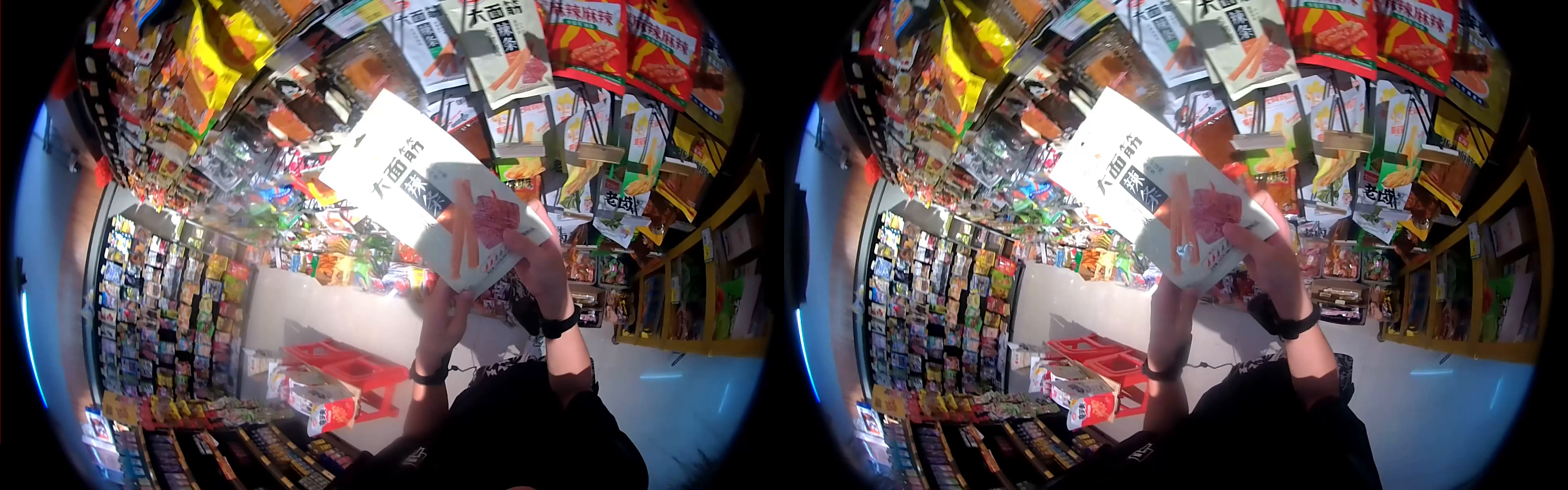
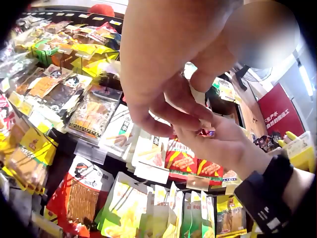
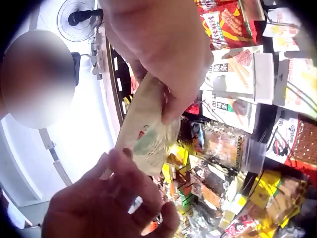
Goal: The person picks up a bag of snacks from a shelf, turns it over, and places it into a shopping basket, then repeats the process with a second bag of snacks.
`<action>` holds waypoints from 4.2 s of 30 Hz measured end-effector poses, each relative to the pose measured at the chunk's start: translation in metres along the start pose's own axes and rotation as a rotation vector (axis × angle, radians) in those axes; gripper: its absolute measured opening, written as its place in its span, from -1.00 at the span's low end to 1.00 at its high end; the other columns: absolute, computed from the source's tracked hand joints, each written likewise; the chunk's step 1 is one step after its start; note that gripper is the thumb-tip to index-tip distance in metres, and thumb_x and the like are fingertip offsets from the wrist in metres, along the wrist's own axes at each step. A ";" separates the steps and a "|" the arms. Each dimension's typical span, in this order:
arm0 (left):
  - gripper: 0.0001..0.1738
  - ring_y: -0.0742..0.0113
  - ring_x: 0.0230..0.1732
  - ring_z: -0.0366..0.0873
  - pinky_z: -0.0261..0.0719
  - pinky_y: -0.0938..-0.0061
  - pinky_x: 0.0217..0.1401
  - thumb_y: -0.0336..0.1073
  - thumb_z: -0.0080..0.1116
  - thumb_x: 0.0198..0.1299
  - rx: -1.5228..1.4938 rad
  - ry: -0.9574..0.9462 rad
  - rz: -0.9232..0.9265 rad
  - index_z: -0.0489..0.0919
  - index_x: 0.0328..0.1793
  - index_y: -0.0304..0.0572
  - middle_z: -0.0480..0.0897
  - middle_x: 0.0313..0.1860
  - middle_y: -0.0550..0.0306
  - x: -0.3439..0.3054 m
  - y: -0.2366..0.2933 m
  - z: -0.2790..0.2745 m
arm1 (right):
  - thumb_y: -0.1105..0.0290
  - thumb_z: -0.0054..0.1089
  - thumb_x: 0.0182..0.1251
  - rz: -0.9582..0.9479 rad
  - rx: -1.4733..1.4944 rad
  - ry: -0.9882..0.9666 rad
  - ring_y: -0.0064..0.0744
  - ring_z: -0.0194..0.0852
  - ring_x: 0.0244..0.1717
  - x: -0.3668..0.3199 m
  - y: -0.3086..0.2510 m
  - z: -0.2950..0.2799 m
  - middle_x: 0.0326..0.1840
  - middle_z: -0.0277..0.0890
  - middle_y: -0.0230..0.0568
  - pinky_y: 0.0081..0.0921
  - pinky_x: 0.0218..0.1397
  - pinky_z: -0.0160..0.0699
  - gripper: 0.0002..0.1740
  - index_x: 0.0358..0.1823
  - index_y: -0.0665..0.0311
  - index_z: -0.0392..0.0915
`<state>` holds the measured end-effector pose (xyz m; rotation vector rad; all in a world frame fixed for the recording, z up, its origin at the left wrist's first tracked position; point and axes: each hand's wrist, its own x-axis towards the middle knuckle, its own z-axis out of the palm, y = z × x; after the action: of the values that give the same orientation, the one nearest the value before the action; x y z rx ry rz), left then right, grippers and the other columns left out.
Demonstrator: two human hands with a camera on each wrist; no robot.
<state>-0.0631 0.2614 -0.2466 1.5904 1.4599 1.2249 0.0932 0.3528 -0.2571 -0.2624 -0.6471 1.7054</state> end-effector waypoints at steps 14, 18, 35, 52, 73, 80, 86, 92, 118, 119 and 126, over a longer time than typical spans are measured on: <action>-0.65 0.42 -0.15 0.51 0.47 0.55 -0.07 -0.44 0.03 0.27 -0.194 0.470 0.056 0.38 0.17 -0.38 0.57 -0.12 0.11 -0.080 0.000 -0.081 | 0.55 0.32 0.07 0.132 -0.343 -0.442 -0.54 0.30 0.16 -0.054 0.053 0.068 0.08 0.34 -0.35 -0.49 0.25 0.27 -0.49 0.05 0.24 0.31; -0.73 0.40 -0.21 0.55 0.50 0.53 -0.11 -0.51 0.03 0.22 -0.131 0.426 0.000 0.44 0.06 -0.39 0.60 -0.19 0.10 -0.120 0.001 -0.112 | 0.53 0.33 0.08 0.373 -0.179 -0.464 -0.53 0.38 0.14 -0.079 0.066 0.082 0.08 0.40 -0.29 -0.49 0.19 0.38 -0.38 0.19 0.30 0.28; -0.49 0.33 -0.03 0.56 0.53 0.43 0.00 -0.37 0.35 0.05 -0.218 0.329 -0.105 0.48 0.14 -0.33 0.61 -0.05 0.05 -0.231 0.026 -0.176 | 0.56 0.02 0.17 0.283 -0.610 -0.465 -0.60 0.43 -0.57 -0.179 0.121 0.175 -0.57 0.53 -0.30 -0.66 -0.50 0.36 -0.87 -0.36 0.45 0.57; -0.52 0.39 0.06 0.49 0.49 0.45 0.09 -0.28 0.32 0.13 -0.419 0.373 -0.282 0.49 0.17 -0.27 0.57 0.03 0.10 -0.394 -0.044 -0.130 | 0.59 0.30 0.08 0.905 -0.941 -0.554 -0.52 0.56 -0.23 -0.316 0.171 0.131 -0.27 0.61 -0.29 -0.60 -0.12 0.51 -0.76 -0.17 0.36 0.57; -0.29 0.14 -0.01 0.62 0.52 0.32 0.06 -0.08 0.39 0.02 -0.146 0.616 -0.194 0.40 0.24 -0.29 0.65 -0.07 -0.14 -0.435 -0.069 -0.132 | 0.67 0.21 0.10 0.924 -0.936 -0.660 -0.51 0.51 -0.17 -0.319 0.186 0.150 -0.17 0.57 -0.26 -0.57 0.00 0.47 -0.71 -0.11 0.40 0.50; -0.31 0.18 -0.03 0.65 0.57 0.39 0.01 -0.23 0.35 0.09 -0.330 0.516 -0.182 0.33 0.31 -0.30 0.66 -0.06 -0.10 -0.437 -0.076 -0.117 | 0.51 0.23 0.16 0.783 -1.164 -0.622 -0.58 0.47 -0.31 -0.336 0.184 0.111 -0.32 0.55 -0.38 -0.59 -0.23 0.48 -0.79 -0.15 0.36 0.53; -0.30 0.30 0.06 0.59 0.58 0.45 0.03 -0.25 0.38 0.07 -0.418 0.433 -0.221 0.33 0.29 -0.34 0.66 -0.04 0.00 -0.434 -0.061 -0.133 | 0.57 0.28 0.09 0.630 -1.220 -0.632 -0.63 0.42 -0.41 -0.344 0.187 0.091 -0.43 0.54 -0.35 -0.61 -0.30 0.44 -0.91 -0.38 0.35 0.52; -0.30 0.41 0.02 0.55 0.58 0.48 0.00 -0.23 0.45 -0.03 -0.368 0.509 -0.192 0.40 0.22 -0.33 0.64 -0.05 0.08 -0.443 -0.052 -0.140 | 0.57 0.28 0.09 0.488 -1.366 -0.954 -0.59 0.44 -0.39 -0.346 0.182 0.116 -0.40 0.56 -0.32 -0.57 -0.29 0.46 -0.87 -0.33 0.36 0.53; -0.46 0.35 -0.02 0.58 0.55 0.42 0.07 -0.28 0.42 -0.01 -0.356 0.607 -0.298 0.53 0.11 -0.28 0.65 -0.03 0.06 -0.463 -0.058 -0.122 | 0.59 0.23 0.14 0.807 -0.993 -0.594 -0.54 0.56 -0.33 -0.354 0.189 0.145 -0.30 0.60 -0.24 -0.59 -0.20 0.54 -0.78 -0.16 0.40 0.49; -0.46 0.35 -0.02 0.58 0.55 0.42 0.07 -0.28 0.42 -0.01 -0.361 0.595 -0.306 0.53 0.11 -0.28 0.65 -0.03 0.06 -0.465 -0.054 -0.124 | 0.57 0.25 0.15 0.867 -0.915 -0.559 -0.54 0.55 -0.32 -0.355 0.191 0.145 -0.28 0.60 -0.24 -0.60 -0.20 0.54 -0.75 -0.13 0.39 0.47; -0.46 0.30 -0.03 0.59 0.55 0.39 0.05 -0.26 0.41 -0.01 -0.136 0.584 -0.296 0.54 0.10 -0.31 0.66 -0.07 0.02 -0.473 -0.066 -0.120 | 0.53 0.28 0.16 0.782 -0.885 -0.534 -0.54 0.54 -0.27 -0.364 0.199 0.126 -0.23 0.59 -0.25 -0.59 -0.18 0.52 -0.70 -0.07 0.38 0.46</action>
<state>-0.1728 -0.2051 -0.3616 0.9140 1.8346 1.6434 -0.0468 -0.0516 -0.3258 -0.7650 -1.8824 2.1337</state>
